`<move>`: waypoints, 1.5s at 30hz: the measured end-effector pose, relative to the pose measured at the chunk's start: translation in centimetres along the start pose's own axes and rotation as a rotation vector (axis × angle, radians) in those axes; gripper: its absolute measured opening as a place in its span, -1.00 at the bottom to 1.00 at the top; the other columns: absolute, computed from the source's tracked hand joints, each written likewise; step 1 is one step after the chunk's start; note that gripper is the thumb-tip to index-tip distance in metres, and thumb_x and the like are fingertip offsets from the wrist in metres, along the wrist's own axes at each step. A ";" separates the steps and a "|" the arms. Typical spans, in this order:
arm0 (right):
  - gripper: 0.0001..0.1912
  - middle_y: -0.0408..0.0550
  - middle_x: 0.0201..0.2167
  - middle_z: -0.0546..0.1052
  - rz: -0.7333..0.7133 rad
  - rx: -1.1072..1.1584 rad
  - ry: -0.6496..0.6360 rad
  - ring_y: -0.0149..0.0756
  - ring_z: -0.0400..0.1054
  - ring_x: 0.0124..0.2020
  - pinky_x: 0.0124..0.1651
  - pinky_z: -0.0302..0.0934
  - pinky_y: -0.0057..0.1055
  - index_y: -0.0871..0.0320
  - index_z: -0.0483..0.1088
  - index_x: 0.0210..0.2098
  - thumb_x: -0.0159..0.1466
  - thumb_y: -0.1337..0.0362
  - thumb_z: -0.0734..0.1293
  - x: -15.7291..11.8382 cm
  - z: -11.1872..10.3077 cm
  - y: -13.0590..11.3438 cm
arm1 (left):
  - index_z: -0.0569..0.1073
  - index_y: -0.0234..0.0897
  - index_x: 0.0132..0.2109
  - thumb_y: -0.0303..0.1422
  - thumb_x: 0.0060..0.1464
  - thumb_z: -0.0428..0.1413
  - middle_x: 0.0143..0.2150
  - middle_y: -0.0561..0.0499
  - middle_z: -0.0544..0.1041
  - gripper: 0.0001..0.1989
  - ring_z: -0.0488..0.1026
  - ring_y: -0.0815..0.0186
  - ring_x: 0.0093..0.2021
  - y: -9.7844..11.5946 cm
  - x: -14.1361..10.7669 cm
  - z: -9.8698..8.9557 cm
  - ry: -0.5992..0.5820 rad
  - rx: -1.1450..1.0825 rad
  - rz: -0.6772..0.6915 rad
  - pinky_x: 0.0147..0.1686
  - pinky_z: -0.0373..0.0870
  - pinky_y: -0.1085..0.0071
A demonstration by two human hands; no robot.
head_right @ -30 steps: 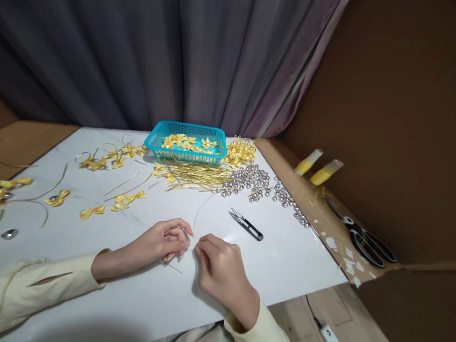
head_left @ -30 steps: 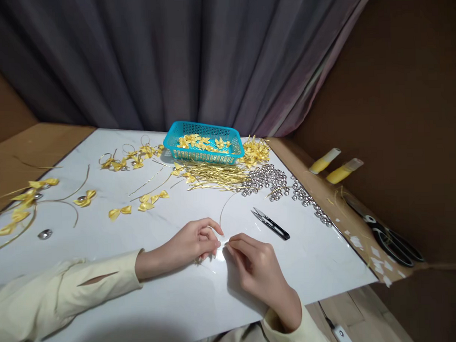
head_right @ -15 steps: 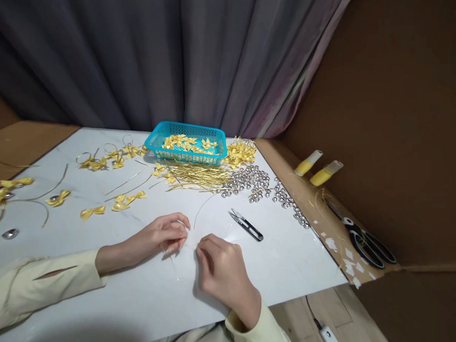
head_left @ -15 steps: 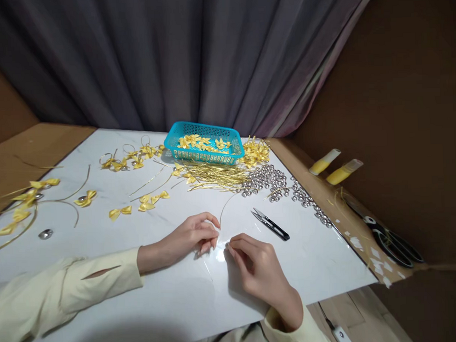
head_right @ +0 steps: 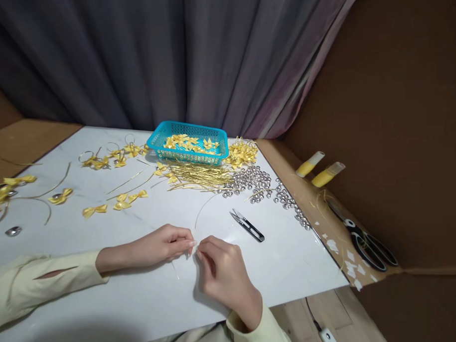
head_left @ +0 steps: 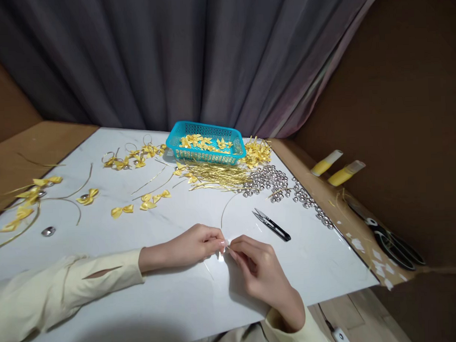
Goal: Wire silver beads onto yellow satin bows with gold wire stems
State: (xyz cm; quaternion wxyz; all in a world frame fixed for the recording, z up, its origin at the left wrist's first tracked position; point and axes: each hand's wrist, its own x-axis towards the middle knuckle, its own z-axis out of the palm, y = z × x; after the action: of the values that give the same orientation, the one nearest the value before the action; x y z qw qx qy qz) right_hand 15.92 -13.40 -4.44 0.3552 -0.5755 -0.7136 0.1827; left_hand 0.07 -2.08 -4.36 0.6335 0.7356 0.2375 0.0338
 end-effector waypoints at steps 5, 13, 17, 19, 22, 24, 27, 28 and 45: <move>-0.82 -0.01 -0.38 0.48 0.029 0.016 0.003 -0.33 0.34 -0.45 -0.40 0.19 -0.44 0.18 0.37 -0.34 0.22 0.45 0.15 0.1 -0.3 -0.3 | 0.35 -0.33 -0.37 -0.20 0.13 -0.03 -0.66 0.22 0.09 -0.72 0.05 0.45 -0.63 -0.2 0.2 0.0 -0.001 -0.139 -0.028 -0.60 0.00 0.51; -0.84 0.04 -0.28 0.47 0.031 0.001 0.053 -0.28 0.36 -0.38 -0.37 0.24 -0.40 0.18 0.36 -0.23 0.20 0.39 0.21 0.4 -0.4 -1.0 | 0.35 -0.33 -0.38 -0.15 0.13 -0.02 -0.66 0.22 0.10 -0.69 0.04 0.45 -0.63 0.0 0.0 0.2 0.006 -0.155 -0.016 -0.59 0.00 0.51; -0.82 0.01 -0.34 0.48 0.025 0.004 0.020 -0.30 0.35 -0.40 -0.37 0.23 -0.42 0.18 0.39 -0.26 0.22 0.43 0.17 0.4 0.0 -0.7 | 0.35 -0.33 -0.40 -0.21 0.15 -0.03 -0.65 0.19 0.15 -0.72 0.07 0.44 -0.60 0.2 -0.2 0.3 0.028 -0.035 0.011 -0.57 0.02 0.52; -0.80 -0.01 -0.38 0.47 0.030 -0.002 0.014 -0.32 0.34 -0.43 -0.39 0.22 -0.43 0.18 0.39 -0.30 0.23 0.44 0.15 0.4 0.2 -0.6 | 0.36 -0.33 -0.40 -0.24 0.15 -0.04 -0.63 0.19 0.17 -0.74 0.08 0.45 -0.59 0.1 -0.2 0.3 0.031 -0.005 0.039 -0.56 0.03 0.52; -0.78 -0.02 -0.43 0.47 0.036 -0.003 0.016 -0.34 0.32 -0.48 -0.42 0.20 -0.45 0.19 0.40 -0.35 0.24 0.45 0.14 0.4 0.2 -0.7 | 0.36 -0.32 -0.40 -0.26 0.15 -0.04 -0.60 0.18 0.19 -0.75 0.09 0.45 -0.57 0.1 -0.2 0.4 0.033 0.013 0.056 -0.55 0.05 0.53; -0.78 -0.02 -0.45 0.47 0.038 -0.007 0.020 -0.35 0.32 -0.49 -0.43 0.19 -0.45 0.20 0.41 -0.35 0.23 0.44 0.13 0.4 0.2 -0.7 | 0.35 -0.32 -0.40 -0.25 0.15 -0.04 -0.61 0.18 0.18 -0.74 0.09 0.45 -0.58 0.0 -0.2 0.5 0.046 0.013 0.046 -0.55 0.05 0.53; -0.79 -0.03 -0.49 0.47 0.036 -0.028 0.036 -0.36 0.29 -0.54 -0.47 0.17 -0.46 0.21 0.41 -0.38 0.20 0.44 0.14 0.4 0.2 -0.7 | 0.33 -0.32 -0.41 -0.22 0.16 -0.06 -0.64 0.19 0.15 -0.71 0.08 0.44 -0.59 -0.1 -0.3 0.5 0.065 -0.017 0.026 -0.57 0.03 0.52; -0.79 -0.03 -0.50 0.47 0.035 -0.038 0.045 -0.37 0.28 -0.55 -0.49 0.16 -0.47 0.21 0.40 -0.39 0.19 0.44 0.15 0.4 0.2 -0.6 | 0.32 -0.32 -0.41 -0.20 0.17 -0.07 -0.65 0.19 0.14 -0.70 0.07 0.44 -0.60 -0.2 -0.3 0.5 0.073 -0.039 0.022 -0.58 0.02 0.52; -0.87 0.02 -0.32 0.46 0.010 -0.117 0.138 -0.20 0.36 -0.31 -0.36 0.25 -0.35 0.14 0.31 -0.27 0.19 0.41 0.20 0.3 0.2 -0.6 | 0.31 -0.30 -0.44 -0.22 0.17 -0.04 -0.63 0.17 0.18 -0.71 0.08 0.45 -0.59 -0.1 -0.5 0.4 0.055 -0.019 0.079 -0.57 0.03 0.53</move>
State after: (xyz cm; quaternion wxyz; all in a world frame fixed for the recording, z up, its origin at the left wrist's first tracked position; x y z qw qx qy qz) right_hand 15.36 -13.27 -4.11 0.3685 -0.6100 -0.6940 0.1021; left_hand -0.28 -2.67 -4.41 0.6319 0.7372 0.2252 0.0812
